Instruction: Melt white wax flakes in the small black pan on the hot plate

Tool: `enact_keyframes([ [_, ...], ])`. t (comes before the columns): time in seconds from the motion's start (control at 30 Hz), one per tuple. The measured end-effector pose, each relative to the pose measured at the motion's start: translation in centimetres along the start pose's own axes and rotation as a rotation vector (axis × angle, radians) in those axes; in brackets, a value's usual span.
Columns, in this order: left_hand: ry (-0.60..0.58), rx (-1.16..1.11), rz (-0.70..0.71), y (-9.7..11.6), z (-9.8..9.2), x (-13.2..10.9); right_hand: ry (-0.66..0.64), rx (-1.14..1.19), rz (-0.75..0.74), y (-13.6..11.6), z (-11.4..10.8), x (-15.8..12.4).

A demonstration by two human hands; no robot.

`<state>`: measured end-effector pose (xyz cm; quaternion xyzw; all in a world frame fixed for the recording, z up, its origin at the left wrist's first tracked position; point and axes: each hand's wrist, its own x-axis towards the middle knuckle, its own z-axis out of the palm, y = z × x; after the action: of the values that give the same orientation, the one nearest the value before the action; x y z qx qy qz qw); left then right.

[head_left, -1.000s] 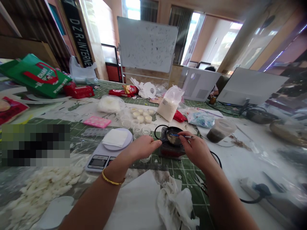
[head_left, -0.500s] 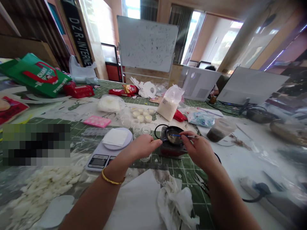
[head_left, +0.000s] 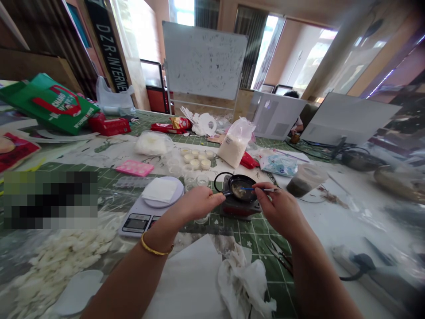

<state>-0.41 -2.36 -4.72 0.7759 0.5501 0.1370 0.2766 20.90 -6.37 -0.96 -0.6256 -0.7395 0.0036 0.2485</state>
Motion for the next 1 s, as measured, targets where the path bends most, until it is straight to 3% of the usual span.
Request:
enact_keyframes([
  [0.2,-0.009,-0.006,-0.012,0.06,0.01,0.01,-0.053,0.001,-0.012,-0.29,0.18,0.08],
  [1.0,-0.017,0.024,0.001,-0.04,0.04,0.06,-0.042,0.019,-0.023,-0.35,0.45,0.08],
])
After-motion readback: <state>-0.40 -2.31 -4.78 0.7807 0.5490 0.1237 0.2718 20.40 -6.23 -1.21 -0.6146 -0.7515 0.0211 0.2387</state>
